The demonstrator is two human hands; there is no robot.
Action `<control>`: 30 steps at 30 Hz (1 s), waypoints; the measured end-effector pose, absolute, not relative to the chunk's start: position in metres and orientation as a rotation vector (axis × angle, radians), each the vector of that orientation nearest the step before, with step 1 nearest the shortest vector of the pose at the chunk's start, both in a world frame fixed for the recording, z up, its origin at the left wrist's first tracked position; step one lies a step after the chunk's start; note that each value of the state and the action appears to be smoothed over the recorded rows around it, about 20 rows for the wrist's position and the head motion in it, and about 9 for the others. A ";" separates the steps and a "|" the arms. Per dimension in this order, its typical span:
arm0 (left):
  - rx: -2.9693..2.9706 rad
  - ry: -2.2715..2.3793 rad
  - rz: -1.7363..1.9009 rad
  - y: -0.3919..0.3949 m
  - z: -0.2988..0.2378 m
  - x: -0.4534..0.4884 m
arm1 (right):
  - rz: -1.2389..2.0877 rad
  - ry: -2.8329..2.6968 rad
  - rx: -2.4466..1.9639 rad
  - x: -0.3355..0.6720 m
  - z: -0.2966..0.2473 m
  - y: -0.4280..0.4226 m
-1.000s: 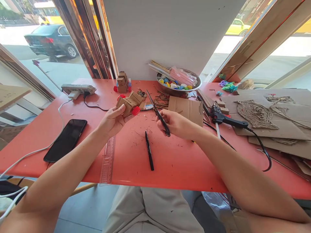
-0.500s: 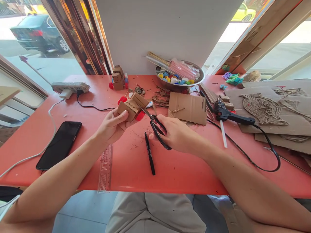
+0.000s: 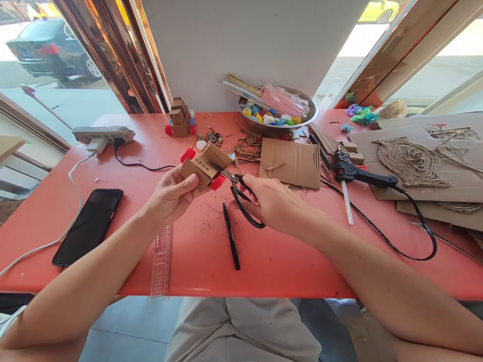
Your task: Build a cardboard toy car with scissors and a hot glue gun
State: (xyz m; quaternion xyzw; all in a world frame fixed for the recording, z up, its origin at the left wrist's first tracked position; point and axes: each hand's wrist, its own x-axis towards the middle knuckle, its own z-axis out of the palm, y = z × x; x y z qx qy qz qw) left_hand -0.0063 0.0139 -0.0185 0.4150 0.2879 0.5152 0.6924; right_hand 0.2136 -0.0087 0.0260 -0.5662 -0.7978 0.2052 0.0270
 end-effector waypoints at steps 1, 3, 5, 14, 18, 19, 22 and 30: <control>0.931 0.640 1.150 0.014 -0.019 -0.007 | 0.636 -2.462 -1.744 0.214 0.025 -0.008; 0.929 0.642 1.151 0.014 -0.019 -0.007 | 0.627 -2.463 -1.732 0.215 0.022 -0.008; 0.913 0.659 1.154 0.014 -0.019 -0.008 | 0.595 -2.468 -1.725 0.217 0.018 -0.007; 0.911 0.691 1.167 0.015 -0.021 -0.010 | 0.619 -2.488 -1.819 0.212 0.026 -0.010; 0.976 0.667 1.136 0.014 -0.020 -0.010 | 0.536 -2.591 -1.957 0.202 0.034 -0.015; 0.994 0.660 1.123 0.013 -0.020 -0.010 | 0.520 -2.613 -1.976 0.200 0.036 -0.016; 1.035 0.650 1.108 0.011 -0.018 -0.008 | 0.502 -2.642 -2.010 0.196 0.040 -0.019; 1.014 0.646 1.125 0.012 -0.018 -0.007 | 0.493 -2.617 -2.019 0.197 0.039 -0.015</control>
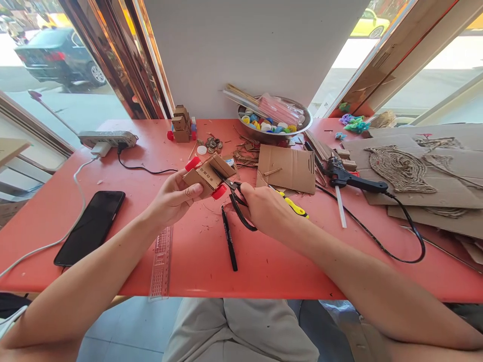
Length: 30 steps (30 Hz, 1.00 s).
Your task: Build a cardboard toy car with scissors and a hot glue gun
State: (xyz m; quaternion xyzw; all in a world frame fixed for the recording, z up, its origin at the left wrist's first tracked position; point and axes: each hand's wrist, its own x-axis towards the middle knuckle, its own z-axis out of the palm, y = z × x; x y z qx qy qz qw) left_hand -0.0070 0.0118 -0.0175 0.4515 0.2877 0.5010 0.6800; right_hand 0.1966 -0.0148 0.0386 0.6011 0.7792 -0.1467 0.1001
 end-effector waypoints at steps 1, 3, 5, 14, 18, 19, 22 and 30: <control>1.021 0.643 1.123 0.012 -0.017 -0.007 | -0.437 2.305 1.778 0.196 0.039 -0.014; 1.030 0.648 1.126 0.012 -0.016 -0.006 | -0.447 2.316 1.772 0.196 0.038 -0.013; 1.032 0.655 1.129 0.011 -0.015 -0.005 | -0.455 2.332 1.766 0.196 0.037 -0.014; 1.034 0.643 1.111 0.009 -0.018 -0.004 | -0.439 2.312 1.777 0.196 0.036 -0.019; 0.998 0.678 1.109 0.010 -0.020 -0.006 | -0.427 2.286 1.801 0.196 0.036 -0.016; 0.994 0.680 1.108 0.011 -0.021 -0.006 | -0.418 2.295 1.799 0.196 0.035 -0.016; 1.000 0.674 1.096 0.012 -0.022 -0.007 | -0.402 2.328 1.798 0.196 0.035 -0.013; 1.028 0.701 1.089 0.012 -0.021 -0.006 | -0.423 2.325 1.766 0.196 0.037 -0.017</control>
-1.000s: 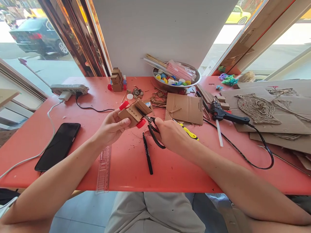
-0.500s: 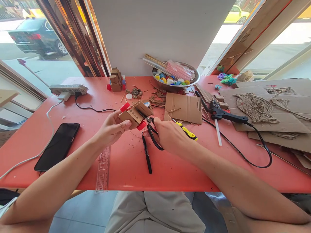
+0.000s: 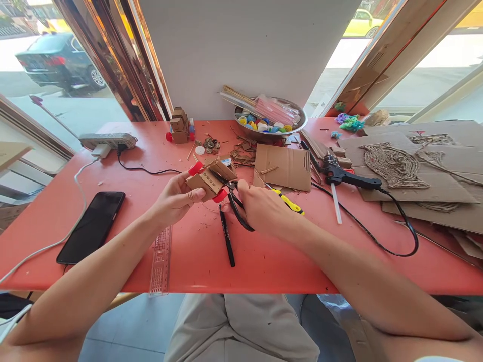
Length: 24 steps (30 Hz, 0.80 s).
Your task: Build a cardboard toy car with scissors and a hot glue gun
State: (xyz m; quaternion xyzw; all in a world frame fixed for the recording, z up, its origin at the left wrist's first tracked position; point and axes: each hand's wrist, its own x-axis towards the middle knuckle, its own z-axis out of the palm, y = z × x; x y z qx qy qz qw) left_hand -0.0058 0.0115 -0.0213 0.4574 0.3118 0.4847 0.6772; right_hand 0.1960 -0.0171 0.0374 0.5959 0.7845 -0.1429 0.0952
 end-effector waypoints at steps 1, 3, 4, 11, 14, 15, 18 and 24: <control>1.044 0.706 1.083 0.011 -0.021 -0.006 | -0.425 2.321 1.760 0.196 0.037 -0.018; 1.068 0.710 1.079 0.011 -0.020 -0.005 | -0.437 2.304 1.750 0.195 0.038 -0.018; 1.072 0.707 1.080 0.011 -0.020 -0.005 | -0.440 2.293 1.751 0.195 0.038 -0.018; 1.041 0.656 1.062 0.011 -0.019 -0.005 | -0.440 2.327 1.789 0.193 0.033 -0.014; 1.052 0.636 1.048 0.012 -0.019 -0.006 | -0.440 2.317 1.833 0.192 0.027 -0.012; 1.055 0.631 1.047 0.013 -0.020 -0.006 | -0.447 2.306 1.862 0.192 0.025 -0.012; 1.064 0.617 1.043 0.015 -0.022 -0.008 | -0.535 2.359 1.929 0.193 0.015 -0.011; 1.072 0.620 1.048 0.017 -0.026 -0.011 | -1.152 2.583 1.993 0.210 0.005 -0.005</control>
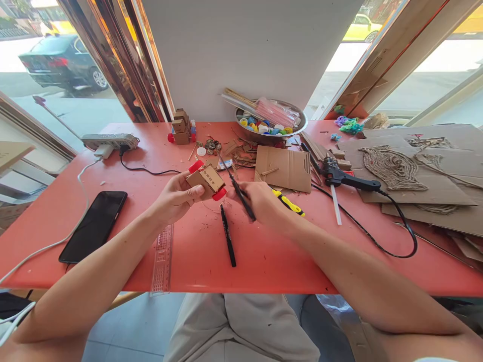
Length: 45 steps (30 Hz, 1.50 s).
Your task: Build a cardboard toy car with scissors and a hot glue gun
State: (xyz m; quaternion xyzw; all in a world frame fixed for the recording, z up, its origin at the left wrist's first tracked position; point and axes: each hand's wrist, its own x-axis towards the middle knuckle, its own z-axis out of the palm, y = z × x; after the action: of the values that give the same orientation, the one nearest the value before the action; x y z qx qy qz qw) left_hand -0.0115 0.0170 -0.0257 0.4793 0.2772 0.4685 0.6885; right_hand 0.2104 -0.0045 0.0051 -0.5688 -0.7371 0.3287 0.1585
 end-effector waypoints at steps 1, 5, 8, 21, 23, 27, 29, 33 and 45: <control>1.072 0.615 1.053 0.017 -0.026 -0.012 | 0.974 -2.066 -1.597 0.214 0.007 -0.003; 1.034 0.615 1.106 0.020 -0.025 -0.014 | 0.847 -2.173 -1.640 0.220 0.022 -0.003; 1.008 0.630 1.157 0.021 -0.025 -0.015 | 0.663 -2.405 -1.799 0.211 0.032 -0.010; 1.115 0.608 1.128 0.018 -0.022 -0.013 | 0.387 -2.613 -1.990 0.194 0.042 -0.023; 1.121 0.600 1.111 0.017 -0.021 -0.013 | 0.370 -2.611 -2.005 0.194 0.042 -0.023; 1.129 0.578 1.060 0.016 -0.022 -0.015 | 0.341 -2.570 -2.041 0.197 0.040 -0.019; 1.121 0.572 1.020 0.017 -0.022 -0.017 | 0.337 -2.525 -2.098 0.200 0.039 -0.015; 1.053 0.564 1.010 0.021 -0.020 -0.021 | 0.343 -2.494 -2.246 0.203 0.037 -0.010; 1.187 0.700 1.048 0.032 -0.016 -0.031 | 0.231 -2.581 -2.219 0.208 0.035 -0.014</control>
State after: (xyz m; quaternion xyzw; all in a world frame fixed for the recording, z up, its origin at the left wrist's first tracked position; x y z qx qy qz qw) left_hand -0.0312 0.0322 -0.0161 0.5220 0.3079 0.4611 0.6481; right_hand 0.2076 -0.0138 0.0346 -0.6445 -0.7496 0.0672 -0.1349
